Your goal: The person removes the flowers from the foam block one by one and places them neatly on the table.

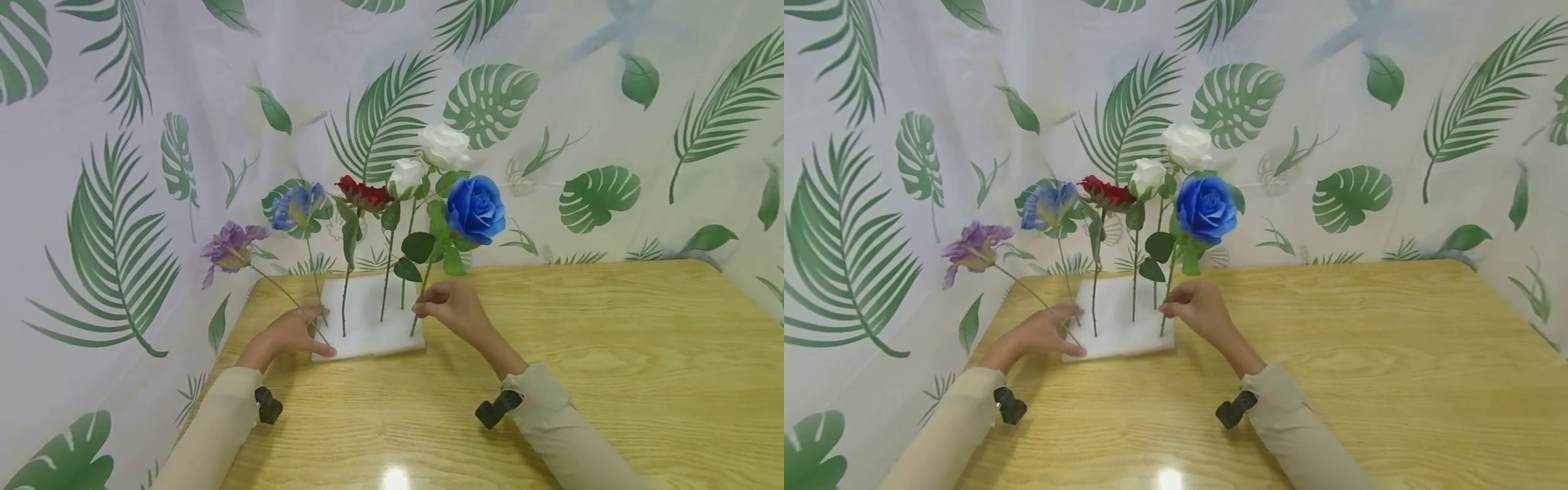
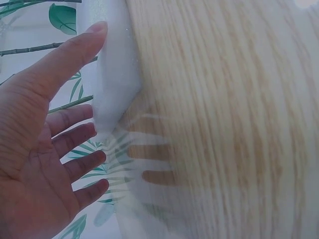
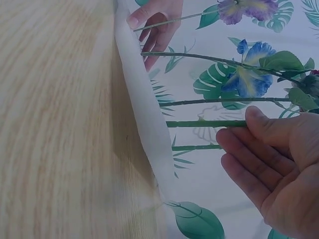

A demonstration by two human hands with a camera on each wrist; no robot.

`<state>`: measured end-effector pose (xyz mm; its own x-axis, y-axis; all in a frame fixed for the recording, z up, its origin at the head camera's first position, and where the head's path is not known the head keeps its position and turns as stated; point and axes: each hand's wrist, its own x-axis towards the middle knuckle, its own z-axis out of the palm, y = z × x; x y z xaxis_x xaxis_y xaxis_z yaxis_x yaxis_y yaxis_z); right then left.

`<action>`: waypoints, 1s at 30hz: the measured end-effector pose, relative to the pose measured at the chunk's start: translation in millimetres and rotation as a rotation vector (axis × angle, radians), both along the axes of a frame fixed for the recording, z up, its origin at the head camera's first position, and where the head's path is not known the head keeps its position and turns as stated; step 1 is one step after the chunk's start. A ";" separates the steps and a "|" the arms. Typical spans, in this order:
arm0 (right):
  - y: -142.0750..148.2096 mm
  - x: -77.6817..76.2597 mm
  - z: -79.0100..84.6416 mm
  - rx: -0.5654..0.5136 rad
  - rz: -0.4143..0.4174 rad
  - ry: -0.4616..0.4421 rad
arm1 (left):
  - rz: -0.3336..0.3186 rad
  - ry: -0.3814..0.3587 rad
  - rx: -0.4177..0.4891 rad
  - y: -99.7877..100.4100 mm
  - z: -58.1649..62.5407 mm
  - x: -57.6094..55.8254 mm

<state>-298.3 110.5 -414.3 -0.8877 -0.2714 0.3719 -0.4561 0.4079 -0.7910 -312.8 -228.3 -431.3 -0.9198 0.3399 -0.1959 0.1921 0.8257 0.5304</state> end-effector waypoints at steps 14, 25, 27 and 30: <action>0.1 2.8 5.8 0.033 -0.005 -0.071 | 0.007 -0.003 -0.001 0.5 0.9 0.0; -0.1 0.9 4.0 -0.033 0.040 -0.066 | 0.005 -0.007 0.012 0.0 -0.3 0.1; 0.5 0.9 4.3 -0.040 0.039 -0.068 | 0.009 -0.007 0.014 0.3 0.4 0.4; 2.5 0.9 6.2 -0.057 0.026 -0.088 | 0.014 -0.008 0.014 1.4 1.6 1.2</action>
<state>-297.4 113.0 -408.1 -0.9106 -0.2755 0.3080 -0.3934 0.3495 -0.8504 -311.5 -226.8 -429.7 -0.9229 0.3300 -0.1985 0.1765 0.8206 0.5435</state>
